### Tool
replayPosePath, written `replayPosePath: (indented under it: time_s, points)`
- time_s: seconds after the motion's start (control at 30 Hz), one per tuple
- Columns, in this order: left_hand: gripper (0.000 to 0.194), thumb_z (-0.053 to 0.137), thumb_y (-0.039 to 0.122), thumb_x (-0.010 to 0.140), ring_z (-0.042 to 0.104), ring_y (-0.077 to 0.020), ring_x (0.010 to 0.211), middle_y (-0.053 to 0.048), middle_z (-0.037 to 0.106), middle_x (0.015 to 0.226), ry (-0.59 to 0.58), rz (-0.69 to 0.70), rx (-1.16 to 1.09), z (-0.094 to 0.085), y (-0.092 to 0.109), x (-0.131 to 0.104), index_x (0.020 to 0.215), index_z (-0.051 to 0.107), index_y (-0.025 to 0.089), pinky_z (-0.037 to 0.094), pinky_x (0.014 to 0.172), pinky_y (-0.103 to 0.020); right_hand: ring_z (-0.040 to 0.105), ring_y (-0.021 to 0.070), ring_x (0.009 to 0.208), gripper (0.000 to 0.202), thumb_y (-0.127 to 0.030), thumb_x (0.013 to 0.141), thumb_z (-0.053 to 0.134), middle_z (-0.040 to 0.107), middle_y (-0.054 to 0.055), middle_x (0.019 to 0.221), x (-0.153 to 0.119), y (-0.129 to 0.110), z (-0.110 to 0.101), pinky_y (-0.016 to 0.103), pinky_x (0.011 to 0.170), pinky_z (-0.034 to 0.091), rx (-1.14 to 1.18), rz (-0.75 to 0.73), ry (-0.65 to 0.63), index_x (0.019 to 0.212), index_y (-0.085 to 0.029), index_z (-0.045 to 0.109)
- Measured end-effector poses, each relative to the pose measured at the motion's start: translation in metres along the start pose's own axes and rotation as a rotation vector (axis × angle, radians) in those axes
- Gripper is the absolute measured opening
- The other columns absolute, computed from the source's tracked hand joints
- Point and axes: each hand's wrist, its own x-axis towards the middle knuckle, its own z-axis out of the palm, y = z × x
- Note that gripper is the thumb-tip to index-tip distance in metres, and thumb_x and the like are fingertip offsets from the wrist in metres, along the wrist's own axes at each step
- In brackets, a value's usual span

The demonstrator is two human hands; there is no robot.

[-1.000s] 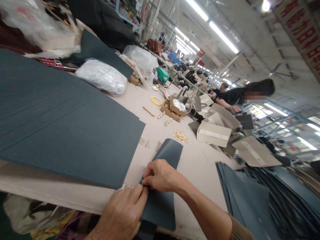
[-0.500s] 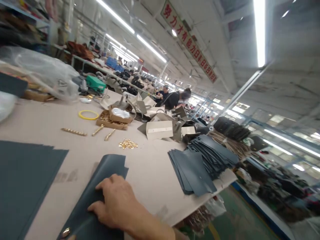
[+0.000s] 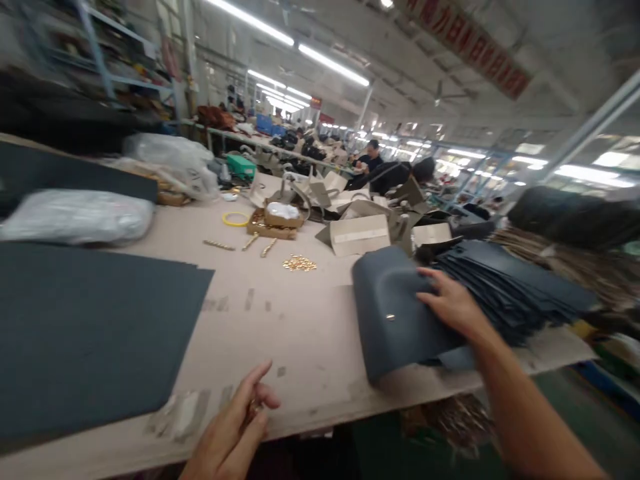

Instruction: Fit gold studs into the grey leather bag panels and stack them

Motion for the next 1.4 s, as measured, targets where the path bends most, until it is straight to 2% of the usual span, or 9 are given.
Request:
replayPosePath:
  time_s: [0.1, 0.2, 0.4, 0.6, 0.9, 1.03, 1.17, 1.3, 1.4]
  points:
    - [0.046, 0.025, 0.036, 0.098, 0.062, -0.0118, 0.082, 0.0, 0.064, 0.105, -0.035, -0.146, -0.152, -0.009, 0.014, -0.001, 0.144, 0.027, 0.03, 0.049, 0.083, -0.028, 0.06, 0.0372, 0.109, 0.058, -0.017, 0.081, 0.061, 0.06, 0.033, 0.117, 0.04, 0.057, -0.041, 0.045, 0.079, 0.041, -0.447, 0.173, 0.145, 0.136, -0.004, 0.049]
    - [0.055, 0.027, 0.04, 0.098, 0.062, -0.0138, 0.091, -0.004, 0.063, 0.119, -0.075, -0.191, -0.236, -0.014, 0.017, -0.002, 0.149, 0.01, 0.03, 0.048, 0.086, -0.03, 0.064, 0.0381, 0.098, 0.046, -0.024, 0.082, 0.063, 0.062, 0.036, 0.111, 0.037, 0.068, -0.033, 0.047, 0.075, 0.042, -0.525, 0.078, 0.232, 0.123, -0.003, 0.062]
    - [0.067, 0.032, 0.038, 0.096, 0.064, -0.0162, 0.098, -0.007, 0.061, 0.129, -0.089, -0.232, -0.3, -0.021, 0.017, -0.002, 0.149, -0.007, 0.029, 0.047, 0.091, -0.034, 0.067, 0.0192, 0.082, 0.023, -0.035, 0.087, 0.06, 0.072, 0.008, 0.093, -0.068, -0.054, 0.09, 0.031, 0.077, 0.052, 0.263, -0.589, -0.29, 0.101, -0.02, 0.07]
    - [0.072, 0.036, 0.026, 0.091, 0.053, -0.0206, 0.122, -0.011, 0.057, 0.136, -0.027, -0.222, -0.226, -0.047, 0.007, -0.011, 0.15, -0.003, 0.016, 0.039, 0.104, -0.036, 0.062, 0.0132, 0.082, 0.024, -0.022, 0.093, 0.052, 0.065, 0.006, 0.094, -0.143, -0.151, 0.167, 0.022, 0.072, 0.05, 0.431, -1.081, -0.627, 0.113, -0.025, 0.065]
    - [0.07, 0.05, 0.033, 0.085, 0.064, -0.0192, 0.091, -0.007, 0.072, 0.106, 0.262, -0.331, -0.512, -0.086, -0.026, -0.044, 0.147, 0.026, 0.012, 0.048, 0.083, -0.03, 0.061, 0.0112, 0.069, 0.017, -0.019, 0.093, 0.049, 0.067, 0.002, 0.08, -0.16, -0.214, 0.228, 0.019, 0.066, 0.046, 0.639, -1.218, -0.729, 0.093, -0.021, 0.066]
    - [0.061, 0.067, 0.039, 0.073, 0.063, -0.0155, 0.071, -0.006, 0.071, 0.094, 0.521, -0.449, -0.648, -0.1, -0.042, -0.06, 0.128, 0.052, 0.016, 0.048, 0.065, -0.026, 0.062, 0.0122, 0.071, 0.013, -0.02, 0.093, 0.052, 0.068, 0.001, 0.079, -0.147, -0.259, 0.259, 0.02, 0.067, 0.045, 0.587, -1.048, -0.59, 0.087, -0.021, 0.064]
    - [0.066, 0.073, 0.048, 0.068, 0.042, -0.0039, 0.041, -0.004, 0.068, 0.085, 0.752, -0.499, -0.67, -0.113, -0.055, -0.07, 0.121, 0.052, 0.017, 0.033, 0.041, -0.019, 0.063, 0.0175, 0.086, 0.012, -0.019, 0.093, 0.052, 0.07, 0.005, 0.089, -0.126, -0.292, 0.291, 0.026, 0.08, 0.045, 0.414, -1.139, -0.497, 0.09, -0.018, 0.064]
    - [0.065, 0.072, 0.053, 0.068, 0.034, -0.0006, 0.035, -0.009, 0.07, 0.099, 0.83, -0.554, -0.68, -0.119, -0.052, -0.069, 0.118, 0.053, 0.017, 0.024, 0.034, -0.017, 0.061, 0.0195, 0.086, 0.017, -0.017, 0.093, 0.049, 0.071, 0.007, 0.088, -0.119, -0.292, 0.282, 0.029, 0.079, 0.045, 0.155, -1.214, -0.587, 0.088, -0.017, 0.065]
    - [0.056, 0.076, 0.048, 0.065, 0.055, -0.0094, 0.051, -0.007, 0.071, 0.098, 0.832, -0.55, -0.797, -0.115, -0.041, -0.064, 0.11, 0.058, 0.02, 0.045, 0.046, -0.021, 0.062, 0.0161, 0.077, 0.014, -0.015, 0.087, 0.055, 0.071, 0.002, 0.079, -0.116, -0.275, 0.254, 0.025, 0.07, 0.044, 0.076, -1.148, -0.871, 0.084, -0.019, 0.068]
